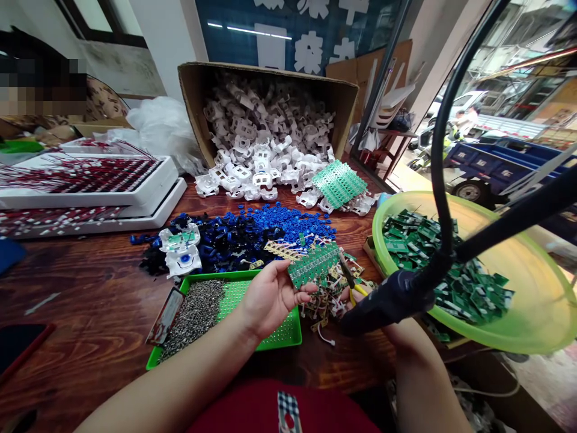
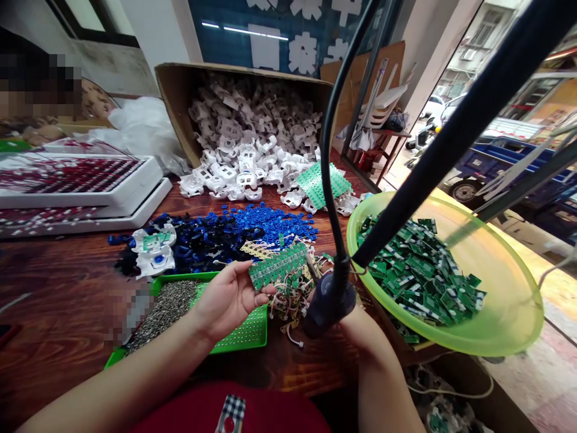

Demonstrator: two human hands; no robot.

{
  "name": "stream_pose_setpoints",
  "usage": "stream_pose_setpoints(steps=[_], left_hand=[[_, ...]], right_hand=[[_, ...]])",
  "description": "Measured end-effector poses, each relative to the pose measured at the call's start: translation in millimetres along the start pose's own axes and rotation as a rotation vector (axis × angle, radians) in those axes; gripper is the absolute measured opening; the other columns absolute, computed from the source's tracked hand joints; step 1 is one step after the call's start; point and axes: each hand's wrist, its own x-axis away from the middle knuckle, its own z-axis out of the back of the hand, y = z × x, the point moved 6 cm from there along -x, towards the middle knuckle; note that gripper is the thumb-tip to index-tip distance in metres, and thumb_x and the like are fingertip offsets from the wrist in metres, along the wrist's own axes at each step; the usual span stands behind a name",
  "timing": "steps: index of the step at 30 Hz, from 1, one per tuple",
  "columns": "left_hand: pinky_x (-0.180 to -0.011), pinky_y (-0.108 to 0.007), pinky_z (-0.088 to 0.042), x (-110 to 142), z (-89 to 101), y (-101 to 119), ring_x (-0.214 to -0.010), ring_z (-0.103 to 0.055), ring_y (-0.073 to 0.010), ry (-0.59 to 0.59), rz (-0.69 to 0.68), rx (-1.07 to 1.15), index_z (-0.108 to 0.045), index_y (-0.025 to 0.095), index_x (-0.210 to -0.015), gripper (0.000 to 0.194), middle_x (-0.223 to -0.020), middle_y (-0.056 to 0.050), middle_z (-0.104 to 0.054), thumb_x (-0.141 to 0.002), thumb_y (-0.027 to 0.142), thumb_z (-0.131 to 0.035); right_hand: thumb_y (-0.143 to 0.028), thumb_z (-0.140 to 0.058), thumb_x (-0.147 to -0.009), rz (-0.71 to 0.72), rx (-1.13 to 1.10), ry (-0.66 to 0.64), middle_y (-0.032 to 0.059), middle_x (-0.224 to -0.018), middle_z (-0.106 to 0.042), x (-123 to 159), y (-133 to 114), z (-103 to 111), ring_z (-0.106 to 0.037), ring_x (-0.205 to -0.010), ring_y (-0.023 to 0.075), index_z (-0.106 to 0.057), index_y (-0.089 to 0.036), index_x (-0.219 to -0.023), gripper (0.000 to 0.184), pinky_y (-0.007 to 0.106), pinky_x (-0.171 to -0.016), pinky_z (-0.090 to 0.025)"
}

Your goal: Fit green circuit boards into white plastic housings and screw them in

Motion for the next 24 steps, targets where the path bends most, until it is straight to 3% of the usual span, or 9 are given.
stream_pose_setpoints(steps=[3,9,13,24], left_hand=[[-0.049,-0.025,-0.051,1,-0.5,-1,-0.06,-0.066,-0.0198,-0.014,0.005,-0.013,-0.056,0.011,-0.081,0.019,-0.079,-0.008,-0.066,-0.083,0.017,-0.038],[-0.052,-0.025,-0.052,2,-0.4,-3,-0.061,-0.066,-0.0185,0.007,-0.021,-0.026,-0.059,0.01,-0.08,0.022,-0.078,-0.008,-0.065,-0.083,0.017,-0.038],[-0.056,-0.025,-0.052,5,-3.5,-7,-0.062,-0.066,-0.0184,0.024,-0.032,-0.029,-0.059,0.011,-0.076,0.021,-0.074,-0.007,-0.065,-0.083,0.017,-0.04],[-0.054,-0.025,-0.051,-1,2.2,-10,-0.06,-0.064,-0.0162,0.031,0.017,0.003,-0.057,0.011,-0.085,0.019,-0.08,-0.007,-0.064,-0.081,0.019,-0.041]], right_hand=[[-0.036,-0.048,-0.087,-0.006,0.029,-0.008,0.0041,-0.094,-0.059,-3,8,1,-0.058,-0.08,0.0124,-0.056,-0.013,-0.098,0.026,0.03,-0.072,-0.05],[-0.034,-0.046,-0.088,0.004,0.088,0.054,0.0066,-0.111,-0.054,-12,18,-9,-0.055,-0.094,0.016,-0.054,-0.018,-0.107,0.027,0.034,-0.081,-0.049],[-0.034,-0.045,-0.088,0.002,0.132,0.082,0.0067,-0.114,-0.053,-17,21,-17,-0.054,-0.096,0.0163,-0.054,-0.019,-0.108,0.026,0.035,-0.082,-0.048],[-0.034,-0.047,-0.087,-0.035,0.177,0.067,0.0074,-0.111,-0.053,-16,17,1,-0.055,-0.095,0.0164,-0.052,-0.017,-0.11,0.029,0.036,-0.081,-0.049]])
